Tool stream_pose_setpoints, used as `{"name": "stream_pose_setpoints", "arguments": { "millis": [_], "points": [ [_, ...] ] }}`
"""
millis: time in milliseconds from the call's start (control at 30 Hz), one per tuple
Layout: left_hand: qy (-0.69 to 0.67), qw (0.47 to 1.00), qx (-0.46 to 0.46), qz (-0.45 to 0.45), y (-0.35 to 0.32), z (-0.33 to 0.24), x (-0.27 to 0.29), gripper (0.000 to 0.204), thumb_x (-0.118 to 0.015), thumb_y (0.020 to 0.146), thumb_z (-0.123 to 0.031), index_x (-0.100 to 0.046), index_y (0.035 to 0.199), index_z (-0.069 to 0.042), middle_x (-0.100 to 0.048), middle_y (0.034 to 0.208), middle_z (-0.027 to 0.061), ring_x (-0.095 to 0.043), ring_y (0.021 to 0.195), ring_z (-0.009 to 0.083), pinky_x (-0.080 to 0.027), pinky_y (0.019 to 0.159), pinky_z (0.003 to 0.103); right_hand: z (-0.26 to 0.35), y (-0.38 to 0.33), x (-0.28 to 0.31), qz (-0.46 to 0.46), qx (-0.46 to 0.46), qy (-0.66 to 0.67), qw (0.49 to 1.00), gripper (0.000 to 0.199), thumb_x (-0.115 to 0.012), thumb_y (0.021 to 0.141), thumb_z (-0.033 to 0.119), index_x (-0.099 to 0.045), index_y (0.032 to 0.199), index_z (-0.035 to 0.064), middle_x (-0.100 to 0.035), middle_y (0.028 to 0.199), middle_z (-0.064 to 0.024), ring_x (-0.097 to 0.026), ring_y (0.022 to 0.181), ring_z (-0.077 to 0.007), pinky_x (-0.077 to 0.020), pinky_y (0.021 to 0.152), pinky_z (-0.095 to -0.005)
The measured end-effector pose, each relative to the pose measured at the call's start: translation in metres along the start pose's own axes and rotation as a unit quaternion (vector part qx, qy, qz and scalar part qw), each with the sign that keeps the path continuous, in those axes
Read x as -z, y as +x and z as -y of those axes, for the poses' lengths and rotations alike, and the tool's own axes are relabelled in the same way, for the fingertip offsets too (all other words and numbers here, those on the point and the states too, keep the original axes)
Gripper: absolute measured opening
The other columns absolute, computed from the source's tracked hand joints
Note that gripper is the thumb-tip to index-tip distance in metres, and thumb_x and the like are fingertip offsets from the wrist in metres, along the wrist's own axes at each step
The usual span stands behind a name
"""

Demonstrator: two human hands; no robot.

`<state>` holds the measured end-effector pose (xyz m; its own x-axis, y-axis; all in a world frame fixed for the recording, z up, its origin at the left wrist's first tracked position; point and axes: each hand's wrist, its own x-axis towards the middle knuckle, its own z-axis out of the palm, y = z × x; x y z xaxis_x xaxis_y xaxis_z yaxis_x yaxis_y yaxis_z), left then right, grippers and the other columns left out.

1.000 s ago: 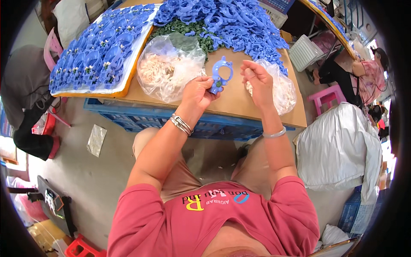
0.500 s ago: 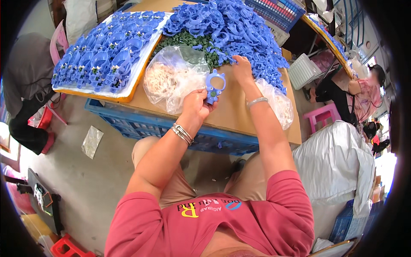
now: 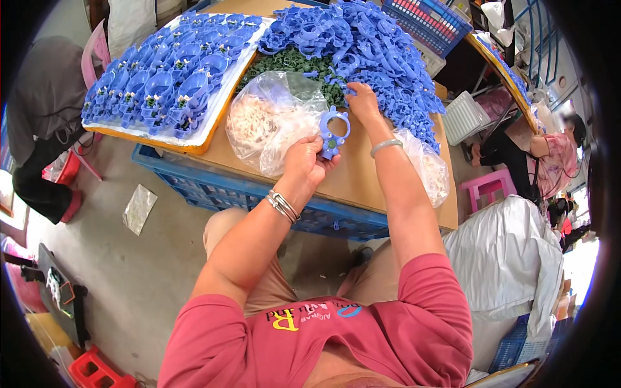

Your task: Assembling small blue plastic toy components at a workbench.

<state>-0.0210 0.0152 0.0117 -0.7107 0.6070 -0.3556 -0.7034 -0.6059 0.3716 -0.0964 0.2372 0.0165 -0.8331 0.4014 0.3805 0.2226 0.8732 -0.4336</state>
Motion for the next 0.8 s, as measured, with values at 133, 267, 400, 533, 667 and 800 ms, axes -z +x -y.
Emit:
{"name": "stream_pose_setpoints", "arguments": {
  "millis": [133, 267, 400, 533, 667, 800],
  "points": [
    [0.016, 1.000, 0.000, -0.001, -0.001, 0.001, 0.002, 0.017, -0.039, 0.089, -0.006, -0.042, 0.105, 0.000, -0.052, 0.096, 0.0174, -0.054, 0.079, 0.0296, -0.051, 0.062, 0.042, -0.003, 0.000, -0.001, 0.044, 0.015, -0.040, 0.998, 0.032, -0.058, 0.065, 0.011, -0.059, 0.097, 0.0075, -0.056, 0.102, -0.0161, -0.054, 0.095, -0.0297, -0.0443, 0.081, -0.0358],
    [0.021, 1.000, -0.007, -0.010, -0.002, 0.003, 0.002, 0.017, -0.040, 0.089, -0.006, -0.043, 0.105, 0.001, -0.052, 0.096, 0.0170, -0.054, 0.079, 0.0290, -0.051, 0.063, 0.042, -0.005, -0.007, 0.014, -0.010, -0.008, 0.008, 1.000, 0.024, -0.060, 0.064, 0.010, -0.062, 0.087, 0.0057, -0.061, 0.086, -0.0158, -0.058, 0.084, -0.0302, -0.0464, 0.075, -0.0347],
    [0.008, 1.000, -0.010, -0.007, 0.000, 0.001, 0.004, 0.010, -0.042, 0.087, -0.005, -0.046, 0.096, -0.002, -0.053, 0.089, 0.0129, -0.054, 0.071, 0.0249, -0.050, 0.057, 0.040, 0.009, -0.035, 0.052, 0.068, -0.089, 0.253, 0.961, 0.018, -0.061, 0.063, 0.004, -0.061, 0.080, 0.0004, -0.060, 0.068, -0.0057, -0.055, 0.054, -0.0125, -0.0461, 0.046, -0.0269],
    [0.023, 1.000, -0.004, 0.014, 0.008, 0.002, 0.007, 0.014, -0.041, 0.088, -0.005, -0.044, 0.101, -0.001, -0.054, 0.091, 0.0135, -0.056, 0.074, 0.0270, -0.051, 0.059, 0.041, 0.014, -0.079, 0.067, 0.197, -0.090, 0.198, 0.956, 0.017, -0.061, 0.064, 0.004, -0.060, 0.080, -0.0003, -0.059, 0.069, -0.0079, -0.055, 0.054, -0.0142, -0.0456, 0.044, -0.0276],
    [0.047, 0.999, -0.004, -0.008, 0.002, 0.007, 0.000, 0.012, -0.041, 0.087, -0.004, -0.044, 0.099, -0.002, -0.053, 0.092, 0.0131, -0.055, 0.076, 0.0263, -0.051, 0.061, 0.042, 0.012, -0.109, 0.079, 0.119, -0.021, 0.228, 0.966, 0.017, -0.059, 0.070, 0.003, -0.054, 0.086, 0.0001, -0.054, 0.068, -0.0040, -0.048, 0.045, -0.0098, -0.0357, 0.036, -0.0210],
    [0.033, 0.999, 0.016, 0.023, 0.004, 0.019, 0.004, 0.010, -0.041, 0.087, -0.002, -0.044, 0.096, -0.003, -0.053, 0.090, 0.0120, -0.055, 0.077, 0.0248, -0.051, 0.063, 0.042, 0.013, -0.133, 0.088, 0.081, -0.035, 0.255, 0.963, 0.022, -0.056, 0.076, 0.002, -0.049, 0.097, 0.0014, -0.055, 0.067, -0.0040, -0.045, 0.044, -0.0075, -0.0341, 0.037, -0.0211]
  ]
}}
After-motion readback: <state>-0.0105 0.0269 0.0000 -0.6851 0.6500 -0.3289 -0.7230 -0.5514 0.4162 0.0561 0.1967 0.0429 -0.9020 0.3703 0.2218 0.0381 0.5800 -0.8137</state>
